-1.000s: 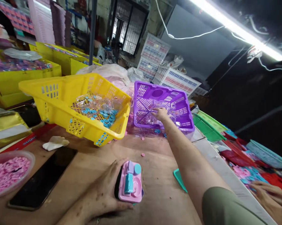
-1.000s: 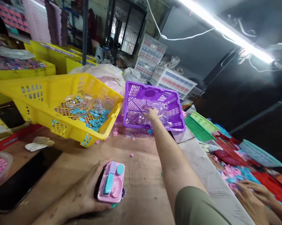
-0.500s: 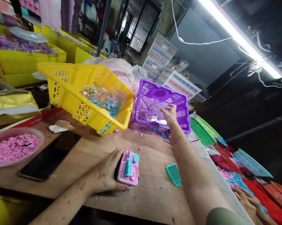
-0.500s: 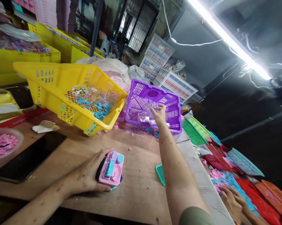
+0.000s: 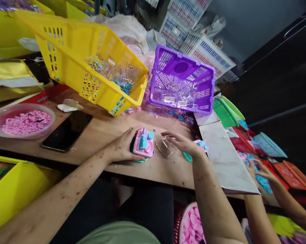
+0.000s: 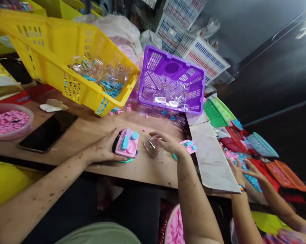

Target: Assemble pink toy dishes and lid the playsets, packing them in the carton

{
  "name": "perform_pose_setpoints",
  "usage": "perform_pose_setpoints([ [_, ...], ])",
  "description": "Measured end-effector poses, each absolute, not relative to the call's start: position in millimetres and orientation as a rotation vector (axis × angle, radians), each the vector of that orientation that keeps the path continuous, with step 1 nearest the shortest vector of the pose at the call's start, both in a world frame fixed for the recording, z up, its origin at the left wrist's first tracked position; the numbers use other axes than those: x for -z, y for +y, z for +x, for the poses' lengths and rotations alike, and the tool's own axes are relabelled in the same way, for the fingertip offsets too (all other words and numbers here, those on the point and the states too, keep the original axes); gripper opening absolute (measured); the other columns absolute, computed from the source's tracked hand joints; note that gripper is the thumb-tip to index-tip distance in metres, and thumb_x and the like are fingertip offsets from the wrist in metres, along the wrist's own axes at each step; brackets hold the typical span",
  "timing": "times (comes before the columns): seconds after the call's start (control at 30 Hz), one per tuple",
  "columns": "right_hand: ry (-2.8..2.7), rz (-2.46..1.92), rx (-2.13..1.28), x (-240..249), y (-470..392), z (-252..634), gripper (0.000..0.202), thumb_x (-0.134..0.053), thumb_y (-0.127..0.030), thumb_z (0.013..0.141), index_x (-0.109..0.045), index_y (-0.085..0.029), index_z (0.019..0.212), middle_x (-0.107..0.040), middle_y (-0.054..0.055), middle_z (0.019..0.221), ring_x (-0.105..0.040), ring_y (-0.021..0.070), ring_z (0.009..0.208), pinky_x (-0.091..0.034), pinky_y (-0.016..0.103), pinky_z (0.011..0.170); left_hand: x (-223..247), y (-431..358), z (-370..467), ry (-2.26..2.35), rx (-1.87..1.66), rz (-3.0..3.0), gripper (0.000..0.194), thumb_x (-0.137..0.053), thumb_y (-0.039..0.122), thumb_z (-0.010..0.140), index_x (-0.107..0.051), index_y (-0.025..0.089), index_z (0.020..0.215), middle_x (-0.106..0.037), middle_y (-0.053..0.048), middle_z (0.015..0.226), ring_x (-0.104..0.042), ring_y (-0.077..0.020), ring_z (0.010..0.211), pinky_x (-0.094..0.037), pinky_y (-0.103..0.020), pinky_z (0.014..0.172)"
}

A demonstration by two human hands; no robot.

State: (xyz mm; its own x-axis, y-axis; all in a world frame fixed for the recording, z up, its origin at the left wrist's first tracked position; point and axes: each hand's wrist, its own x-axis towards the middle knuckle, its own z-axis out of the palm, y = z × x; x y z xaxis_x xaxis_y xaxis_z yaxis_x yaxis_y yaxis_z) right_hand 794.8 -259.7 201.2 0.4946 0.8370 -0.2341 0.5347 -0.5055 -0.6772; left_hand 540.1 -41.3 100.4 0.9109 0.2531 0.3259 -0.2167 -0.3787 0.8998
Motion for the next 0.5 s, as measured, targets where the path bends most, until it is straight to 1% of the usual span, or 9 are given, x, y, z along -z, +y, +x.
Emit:
perform_pose_setpoints([
  [0.07,-1.105,-2.284,-0.582,-185,-271,778,0.051,-0.074,-0.057,0.098,-0.075,-0.026,0.138,-0.071,0.013,0.154,-0.061,0.0361,0.149,-0.042,0.060,0.133,-101,-42,540,0.022,-0.499,1.896,0.123,-0.105,0.058,0.068,-0.043,0.021,0.167,-0.056,-0.017,0.165,-0.054,-0.0424,0.158,-0.040,-0.058,0.139],
  [0.1,-1.070,-2.330,-0.484,-178,-276,769,0.056,-0.072,-0.060,0.100,-0.072,-0.026,0.145,-0.066,0.015,0.159,-0.055,0.0384,0.154,-0.035,0.063,0.136,-101,-42,541,0.023,-0.497,1.897,0.123,-0.105,0.059,0.068,-0.043,0.020,0.167,-0.056,-0.016,0.165,-0.054,-0.0425,0.157,-0.040,-0.058,0.138],
  [0.13,-1.027,-2.395,-0.391,-173,-281,760,0.061,-0.069,-0.062,0.102,-0.068,-0.026,0.151,-0.063,0.017,0.161,-0.053,0.0409,0.155,-0.033,0.066,0.136,-101,-42,541,0.026,-0.496,1.901,0.123,-0.105,0.060,0.068,-0.043,0.021,0.167,-0.056,-0.016,0.165,-0.054,-0.0426,0.157,-0.040,-0.059,0.138],
  [0.17,-0.994,-2.478,-0.315,-169,-284,752,0.066,-0.067,-0.065,0.104,-0.065,-0.025,0.156,-0.063,0.020,0.159,-0.053,0.0432,0.154,-0.033,0.068,0.135,-101,-42,541,0.028,-0.496,1.906,0.122,-0.105,0.060,0.068,-0.043,0.021,0.166,-0.057,-0.016,0.164,-0.055,-0.0428,0.156,-0.041,-0.060,0.138],
  [0.23,-0.986,-2.664,-0.236,-166,-287,736,0.073,-0.068,-0.064,0.104,-0.059,-0.023,0.164,-0.065,0.022,0.154,-0.060,0.0453,0.146,-0.040,0.068,0.130,-101,-42,540,0.021,-0.504,1.919,0.121,-0.106,0.060,0.068,-0.044,0.022,0.165,-0.057,-0.016,0.163,-0.056,-0.0432,0.155,-0.042,-0.060,0.137],
  [0.3,-1.029,-2.801,-0.240,-166,-287,725,0.082,-0.072,-0.059,0.102,-0.050,-0.024,0.173,-0.062,0.024,0.157,-0.069,0.0434,0.136,-0.049,0.063,0.124,-100,-42,540,0.006,-0.530,1.924,0.120,-0.106,0.059,0.068,-0.044,0.023,0.165,-0.058,-0.017,0.162,-0.057,-0.0432,0.155,-0.044,-0.059,0.136],
  [0.37,-1.075,-2.826,-0.265,-167,-286,719,0.086,-0.071,-0.059,0.102,-0.044,-0.027,0.177,-0.055,0.023,0.165,-0.074,0.0402,0.129,-0.053,0.060,0.121,-97,-41,540,-0.012,-0.546,1.924,0.120,-0.106,0.059,0.069,-0.044,0.022,0.165,-0.058,-0.018,0.162,-0.057,-0.0426,0.155,-0.045,-0.058,0.135],
  [0.43,-1.126,-2.785,-0.261,-168,-286,716,0.082,-0.069,-0.063,0.102,-0.051,-0.028,0.173,-0.056,0.021,0.165,-0.075,0.0393,0.128,-0.055,0.059,0.120,-92,-41,540,-0.035,-0.567,1.926,0.121,-0.106,0.055,0.069,-0.042,0.022,0.166,-0.056,-0.018,0.163,-0.056,-0.0424,0.156,-0.044,-0.058,0.136],
  [0.5,-1.155,-2.697,-0.244,-171,-286,715,0.073,-0.069,-0.067,0.101,-0.064,-0.027,0.162,-0.066,0.018,0.154,-0.076,0.0387,0.125,-0.057,0.058,0.118,-87,-42,541,-0.073,-0.606,1.941,0.126,-0.106,0.052,0.067,-0.038,0.022,0.168,-0.053,-0.020,0.166,-0.053,-0.0438,0.158,-0.042,-0.061,0.137],
])
